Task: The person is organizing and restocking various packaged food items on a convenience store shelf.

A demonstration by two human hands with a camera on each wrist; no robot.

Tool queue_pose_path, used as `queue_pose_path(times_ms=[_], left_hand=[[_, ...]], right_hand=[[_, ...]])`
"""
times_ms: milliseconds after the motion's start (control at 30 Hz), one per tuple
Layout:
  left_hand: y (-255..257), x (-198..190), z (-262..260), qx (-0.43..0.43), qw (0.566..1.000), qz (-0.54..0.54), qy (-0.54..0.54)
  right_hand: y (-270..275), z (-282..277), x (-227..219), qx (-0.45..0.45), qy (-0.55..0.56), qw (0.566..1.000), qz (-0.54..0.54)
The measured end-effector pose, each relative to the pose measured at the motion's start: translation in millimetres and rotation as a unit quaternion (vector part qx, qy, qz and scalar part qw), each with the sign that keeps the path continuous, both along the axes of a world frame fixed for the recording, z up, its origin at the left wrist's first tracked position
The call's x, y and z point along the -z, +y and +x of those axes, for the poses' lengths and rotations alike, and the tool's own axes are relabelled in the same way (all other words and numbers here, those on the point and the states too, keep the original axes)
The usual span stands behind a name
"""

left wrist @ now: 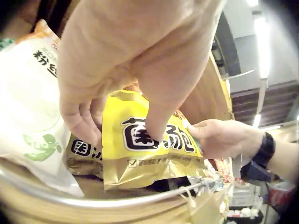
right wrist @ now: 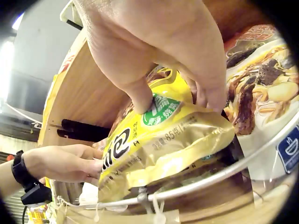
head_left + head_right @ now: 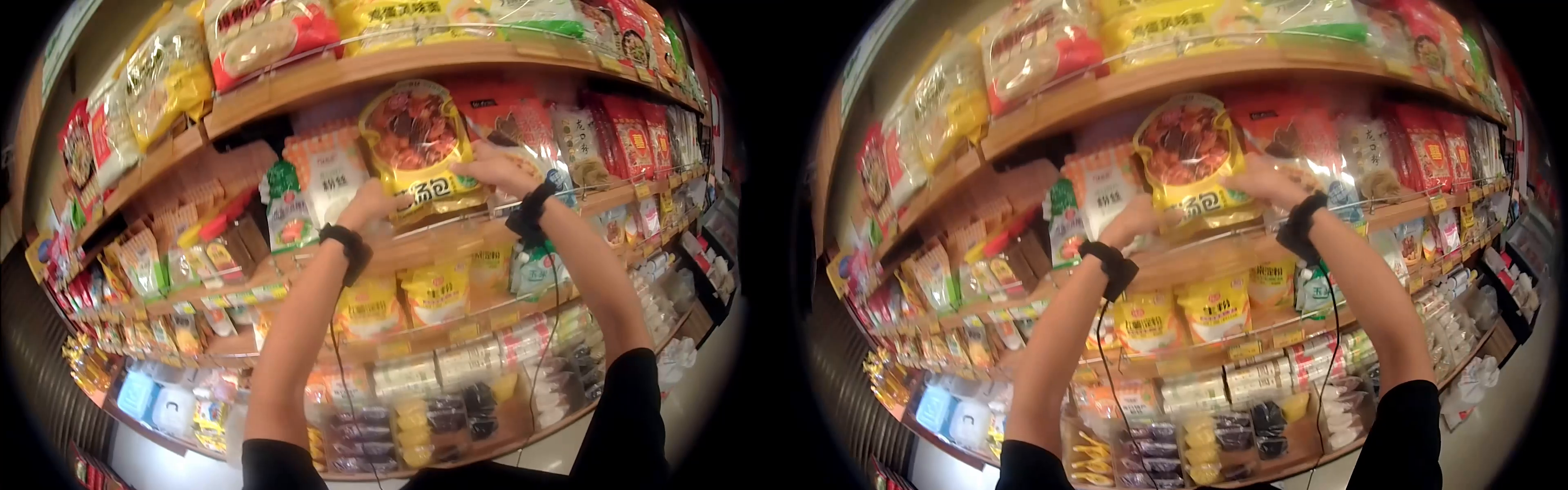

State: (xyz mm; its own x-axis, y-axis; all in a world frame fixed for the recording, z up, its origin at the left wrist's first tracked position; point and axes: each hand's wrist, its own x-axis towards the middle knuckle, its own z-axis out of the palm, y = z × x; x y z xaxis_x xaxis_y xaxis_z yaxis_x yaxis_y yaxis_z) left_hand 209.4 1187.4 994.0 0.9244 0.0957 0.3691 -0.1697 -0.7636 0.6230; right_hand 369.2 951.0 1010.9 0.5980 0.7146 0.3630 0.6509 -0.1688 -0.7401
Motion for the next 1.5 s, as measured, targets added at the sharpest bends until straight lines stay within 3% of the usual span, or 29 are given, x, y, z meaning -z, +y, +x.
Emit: queue_pose_path(times_ms=[33, 67, 200, 233, 333, 467, 567, 600, 700, 767, 833, 867, 1000, 1100, 1167, 1200, 1267, 1300, 1367, 1433, 1467, 1500], left_hand=[[2.7, -3.7, 8.4, -0.020, 0.999, 0.001, 0.040], [6.0, -6.0, 16.0, -0.042, 0.996, 0.001, 0.082], [0.1, -10.2, 29.3, -0.128, 0.990, 0.022, 0.064], [0.3, -9.4, 34.3, -0.153, 0.984, 0.068, 0.065], [5.9, -6.1, 54.5, -0.203, 0.963, 0.161, 0.078], [26.2, -1.7, 72.0, -0.192, 0.963, 0.178, 0.061], [43.9, 15.0, 87.3, -0.206, 0.964, 0.167, -0.028], [39.4, 12.6, 83.5, -0.202, 0.972, 0.116, -0.024], [23.0, 8.6, 71.7, -0.173, 0.982, 0.067, -0.045], [38.2, 28.3, 87.4, -0.208, 0.971, 0.095, -0.072], [-8.2, 12.5, 55.6, -0.195, 0.974, 0.095, -0.064], [-6.3, 17.2, 57.6, -0.160, 0.980, 0.110, -0.048], [-0.4, 46.6, 65.5, -0.149, 0.978, 0.114, -0.094], [-0.3, 43.6, 56.1, -0.086, 0.989, 0.091, -0.082], [-24.4, 33.2, 34.1, -0.057, 0.991, 0.069, -0.096], [-40.6, 30.5, 18.6, -0.053, 0.991, 0.046, -0.112], [-57.8, 44.9, -7.1, -0.059, 0.983, -0.028, -0.170], [-63.8, 59.7, -22.7, -0.068, 0.972, -0.081, -0.210], [-113.3, 56.3, -86.0, -0.035, 0.984, -0.117, -0.130], [-157.5, 79.3, -151.9, -0.103, 0.985, -0.127, -0.062], [-166.7, 103.4, -184.1, -0.113, 0.990, -0.077, -0.033], [-171.0, 130.7, -211.6, -0.060, 0.994, -0.083, -0.025]], right_hand=[[-7.5, -31.1, -16.6, 0.125, -0.010, 0.991, -0.048], [-4.9, -29.7, -19.7, 0.129, -0.031, 0.990, -0.055], [18.5, -2.3, -16.5, 0.150, -0.186, 0.963, -0.124], [18.6, -1.7, -15.4, 0.146, -0.217, 0.958, -0.116], [27.4, 0.6, -26.2, 0.166, -0.180, 0.954, -0.174], [38.7, 5.6, -26.1, 0.167, -0.173, 0.955, -0.175], [53.6, 20.9, -15.2, 0.171, -0.229, 0.945, -0.156], [58.0, 24.2, -13.1, 0.161, -0.241, 0.944, -0.159], [55.3, 16.3, -19.6, 0.123, -0.212, 0.954, -0.171], [59.8, 18.9, -14.4, 0.109, -0.202, 0.959, -0.164], [63.7, 23.1, -10.9, 0.106, -0.190, 0.963, -0.157], [64.3, 25.0, -9.9, 0.109, -0.187, 0.965, -0.148], [61.6, 27.6, 0.2, 0.113, -0.174, 0.973, -0.097], [67.2, 29.7, 17.3, 0.149, -0.253, 0.956, -0.023], [36.6, -3.5, 16.0, 0.153, -0.207, 0.966, 0.040], [2.7, -33.8, 8.9, 0.093, -0.181, 0.978, 0.036], [-34.3, -56.2, 35.3, 0.039, -0.284, 0.939, 0.192], [-61.7, -72.7, 49.5, 0.031, -0.310, 0.926, 0.214], [-117.5, -102.1, 74.6, -0.052, -0.197, 0.949, 0.240], [-170.2, -125.1, 115.9, -0.130, -0.053, 0.967, 0.213], [-196.7, -136.8, 127.9, -0.112, -0.029, 0.986, 0.122], [-214.8, -146.4, 150.1, -0.101, -0.009, 0.990, 0.101]])
